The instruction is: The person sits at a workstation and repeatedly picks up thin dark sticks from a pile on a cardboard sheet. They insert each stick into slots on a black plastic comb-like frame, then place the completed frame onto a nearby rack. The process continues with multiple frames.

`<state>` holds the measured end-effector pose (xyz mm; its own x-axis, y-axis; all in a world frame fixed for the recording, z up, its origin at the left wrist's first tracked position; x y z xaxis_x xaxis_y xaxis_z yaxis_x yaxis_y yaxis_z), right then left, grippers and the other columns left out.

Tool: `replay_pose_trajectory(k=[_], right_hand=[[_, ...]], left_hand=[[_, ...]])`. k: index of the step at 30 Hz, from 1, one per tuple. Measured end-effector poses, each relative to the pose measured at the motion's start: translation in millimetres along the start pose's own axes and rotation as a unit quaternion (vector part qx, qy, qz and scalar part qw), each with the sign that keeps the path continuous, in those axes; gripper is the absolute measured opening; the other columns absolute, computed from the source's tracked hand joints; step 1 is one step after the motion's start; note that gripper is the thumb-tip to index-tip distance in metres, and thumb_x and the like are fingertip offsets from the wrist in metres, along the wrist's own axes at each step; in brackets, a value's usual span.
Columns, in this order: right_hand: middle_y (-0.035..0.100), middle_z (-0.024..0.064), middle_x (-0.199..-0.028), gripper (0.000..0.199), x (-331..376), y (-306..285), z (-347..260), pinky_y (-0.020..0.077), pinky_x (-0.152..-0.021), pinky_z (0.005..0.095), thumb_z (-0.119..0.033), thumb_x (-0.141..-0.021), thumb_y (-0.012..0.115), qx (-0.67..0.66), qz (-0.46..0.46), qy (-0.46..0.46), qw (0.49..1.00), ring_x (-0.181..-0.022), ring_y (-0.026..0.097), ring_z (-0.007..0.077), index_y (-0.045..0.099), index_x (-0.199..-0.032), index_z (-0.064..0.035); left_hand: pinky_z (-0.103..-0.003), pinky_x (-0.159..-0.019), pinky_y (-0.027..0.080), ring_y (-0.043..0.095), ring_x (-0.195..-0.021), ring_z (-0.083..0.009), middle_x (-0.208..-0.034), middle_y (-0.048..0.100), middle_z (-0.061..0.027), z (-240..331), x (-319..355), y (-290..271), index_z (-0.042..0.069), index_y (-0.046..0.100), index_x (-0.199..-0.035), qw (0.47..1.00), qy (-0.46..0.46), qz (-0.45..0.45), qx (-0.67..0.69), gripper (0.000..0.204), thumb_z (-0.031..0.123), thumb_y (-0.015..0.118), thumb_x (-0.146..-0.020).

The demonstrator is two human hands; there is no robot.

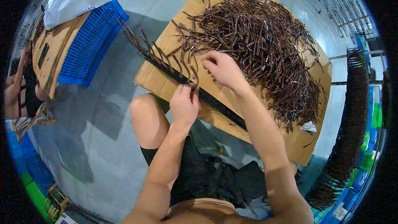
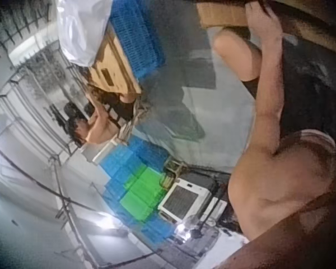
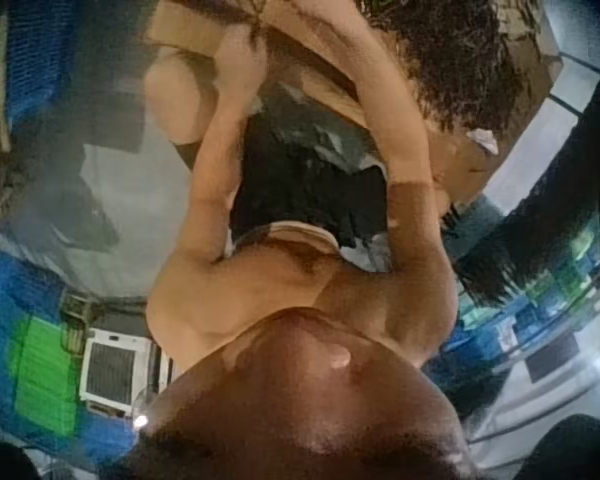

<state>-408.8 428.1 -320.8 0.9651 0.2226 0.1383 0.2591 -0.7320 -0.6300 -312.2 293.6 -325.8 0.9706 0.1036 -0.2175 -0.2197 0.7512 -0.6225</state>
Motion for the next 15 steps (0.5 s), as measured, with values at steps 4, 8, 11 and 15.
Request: replay_pose_trajectory(k=[4, 8, 11, 15], right_hand=[[0.067, 0.0222, -0.080, 0.025, -50, 40, -34, 0.0524, -0.070, 0.0498, -0.030, -0.090, 0.054, 0.124, 0.091, -0.084, 0.985, -0.076, 0.065, 0.0403, 0.061, -0.096, -0.0061], [0.066, 0.0211, -0.082, 0.026, -70, 68, -54, 0.0536, -0.069, 0.0488, -0.029, -0.090, 0.052, 0.218, 0.035, -0.047, 0.974, -0.076, 0.067, 0.0385, 0.060, -0.098, -0.0051], [0.066, 0.0198, -0.093, 0.023, -63, 77, -47, 0.0549, -0.070, 0.0451, -0.023, -0.090, 0.052, 0.284, 0.009, -0.031, 0.958, -0.081, 0.068, 0.0358, 0.061, -0.100, -0.0050], [0.062, 0.0177, -0.101, 0.018, -20, 55, -16, 0.0557, -0.070, 0.0413, -0.012, -0.086, 0.052, 0.324, -0.013, -0.023, 0.946, -0.088, 0.067, 0.0337, 0.059, -0.102, -0.0042]], left_hand=[[-0.041, -0.066, 0.048, 0.060, -0.073, -0.0335, -0.083, 0.059, -0.0154, -7, -6, 1, 0.001, 0.063, -0.092, 0.999, -0.038, -0.003, 0.024, 0.013, 0.012, 0.062, -0.087], [-0.043, -0.065, 0.047, 0.058, -0.073, -0.0357, -0.083, 0.057, -0.0167, -8, -5, -3, 0.000, 0.060, -0.091, 0.999, -0.028, 0.003, 0.017, 0.012, 0.010, 0.061, -0.085], [-0.044, -0.066, 0.047, 0.057, -0.074, -0.0368, -0.083, 0.057, -0.0170, -7, -6, -4, 0.000, 0.059, -0.089, 1.000, -0.026, -0.001, 0.013, 0.010, 0.009, 0.060, -0.084], [-0.043, -0.067, 0.047, 0.058, -0.075, -0.0368, -0.084, 0.058, -0.0171, 1, -6, 1, 0.000, 0.059, -0.090, 0.999, -0.015, -0.017, 0.042, 0.010, 0.009, 0.060, -0.085]])
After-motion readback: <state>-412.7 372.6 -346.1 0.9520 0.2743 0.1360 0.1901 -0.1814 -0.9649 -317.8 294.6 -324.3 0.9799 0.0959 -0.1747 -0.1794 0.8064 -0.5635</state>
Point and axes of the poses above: each hand's wrist, its own x-axis away from the middle knuckle, its own y-axis out of the palm, z = x × y, the point moved 10 cm from there along -x, towards the middle knuckle
